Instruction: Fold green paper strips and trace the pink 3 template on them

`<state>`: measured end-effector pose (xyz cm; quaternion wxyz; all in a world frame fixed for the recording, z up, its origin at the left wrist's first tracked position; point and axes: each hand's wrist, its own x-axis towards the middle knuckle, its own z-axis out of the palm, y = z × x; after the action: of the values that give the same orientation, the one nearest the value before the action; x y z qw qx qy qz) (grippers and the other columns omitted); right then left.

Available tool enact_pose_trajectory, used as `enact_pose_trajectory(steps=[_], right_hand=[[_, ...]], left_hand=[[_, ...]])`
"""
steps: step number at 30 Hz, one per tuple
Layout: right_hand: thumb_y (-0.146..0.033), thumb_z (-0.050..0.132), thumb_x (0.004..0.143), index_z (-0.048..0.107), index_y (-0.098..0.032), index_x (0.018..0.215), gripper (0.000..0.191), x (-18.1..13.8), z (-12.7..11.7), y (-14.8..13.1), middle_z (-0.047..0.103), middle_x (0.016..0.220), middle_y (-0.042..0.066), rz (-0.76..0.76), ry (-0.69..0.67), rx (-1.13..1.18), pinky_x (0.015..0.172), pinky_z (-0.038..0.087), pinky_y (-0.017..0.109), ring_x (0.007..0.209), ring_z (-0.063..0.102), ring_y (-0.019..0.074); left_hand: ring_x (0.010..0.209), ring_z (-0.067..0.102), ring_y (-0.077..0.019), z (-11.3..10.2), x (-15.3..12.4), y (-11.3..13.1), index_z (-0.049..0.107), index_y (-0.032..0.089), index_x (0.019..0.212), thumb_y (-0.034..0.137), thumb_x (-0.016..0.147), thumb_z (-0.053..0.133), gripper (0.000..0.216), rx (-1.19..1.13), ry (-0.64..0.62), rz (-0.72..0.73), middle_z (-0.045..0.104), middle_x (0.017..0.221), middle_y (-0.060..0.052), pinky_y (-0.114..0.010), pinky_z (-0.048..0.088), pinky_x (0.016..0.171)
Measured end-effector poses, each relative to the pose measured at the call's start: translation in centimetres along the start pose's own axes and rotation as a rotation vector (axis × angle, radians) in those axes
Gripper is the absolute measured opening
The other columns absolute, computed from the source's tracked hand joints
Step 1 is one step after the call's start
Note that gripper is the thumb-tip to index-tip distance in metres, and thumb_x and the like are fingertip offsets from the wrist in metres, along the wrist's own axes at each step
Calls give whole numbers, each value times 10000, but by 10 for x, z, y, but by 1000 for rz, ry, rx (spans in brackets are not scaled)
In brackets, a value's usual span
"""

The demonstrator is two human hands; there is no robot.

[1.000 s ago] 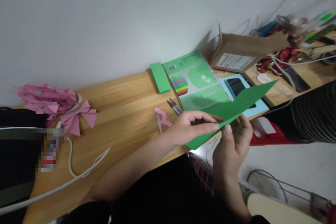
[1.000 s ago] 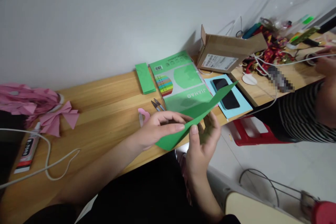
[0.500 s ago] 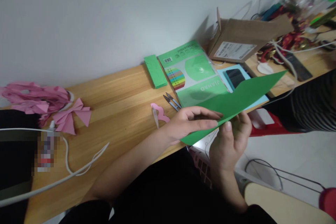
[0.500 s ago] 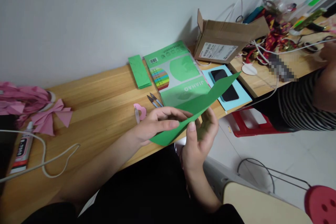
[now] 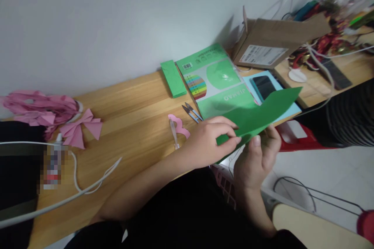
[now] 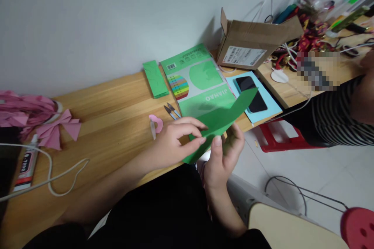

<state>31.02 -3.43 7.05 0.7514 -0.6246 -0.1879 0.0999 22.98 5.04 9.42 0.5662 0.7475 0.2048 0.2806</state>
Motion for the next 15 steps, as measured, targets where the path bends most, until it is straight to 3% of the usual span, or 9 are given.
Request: enact_pose_trajectory(steps=[2, 5, 9, 12, 15], right_hand=[[-390, 607, 836, 568, -256, 1136, 331, 3, -2, 1, 590, 1259, 64, -5, 19, -25, 1042, 442, 451, 1237, 556, 231], [-414, 575, 852, 568, -251, 1107, 303, 16, -8, 8, 593, 1267, 63, -1, 68, -32, 1053, 430, 446, 1239, 562, 220], [-444, 559, 847, 565, -236, 1053, 294, 45, -14, 24, 636, 1160, 69, 168, 110, 53, 1039, 448, 442, 1150, 625, 211], [-457, 553, 843, 568, -215, 1076, 336, 64, -13, 36, 639, 1153, 82, 281, 117, 67, 1051, 444, 453, 1141, 636, 215], [-485, 547, 836, 566, -208, 1089, 375, 72, -8, 43, 637, 1161, 83, 292, 114, 55, 1067, 430, 461, 1151, 623, 213]], left_hand=[[856, 671, -144, -8, 0, 3, 655, 166, 752, 181, 924, 611, 178, 236, 46, 95, 727, 910, -41, -300, 514, 843], [709, 615, -116, -30, 4, 4, 629, 175, 778, 200, 961, 565, 196, 446, 150, 123, 671, 751, 10, -246, 465, 684], [611, 544, -90, -60, 9, 9, 591, 185, 757, 217, 960, 559, 209, 637, 327, 162, 591, 650, 52, -221, 405, 604], [597, 546, -90, -77, 8, 29, 583, 191, 748, 221, 966, 539, 223, 716, 359, 245, 583, 637, 57, -227, 399, 585], [613, 547, -102, -98, -2, 57, 611, 224, 785, 254, 982, 539, 212, 788, 437, 288, 619, 698, 52, -255, 426, 597]])
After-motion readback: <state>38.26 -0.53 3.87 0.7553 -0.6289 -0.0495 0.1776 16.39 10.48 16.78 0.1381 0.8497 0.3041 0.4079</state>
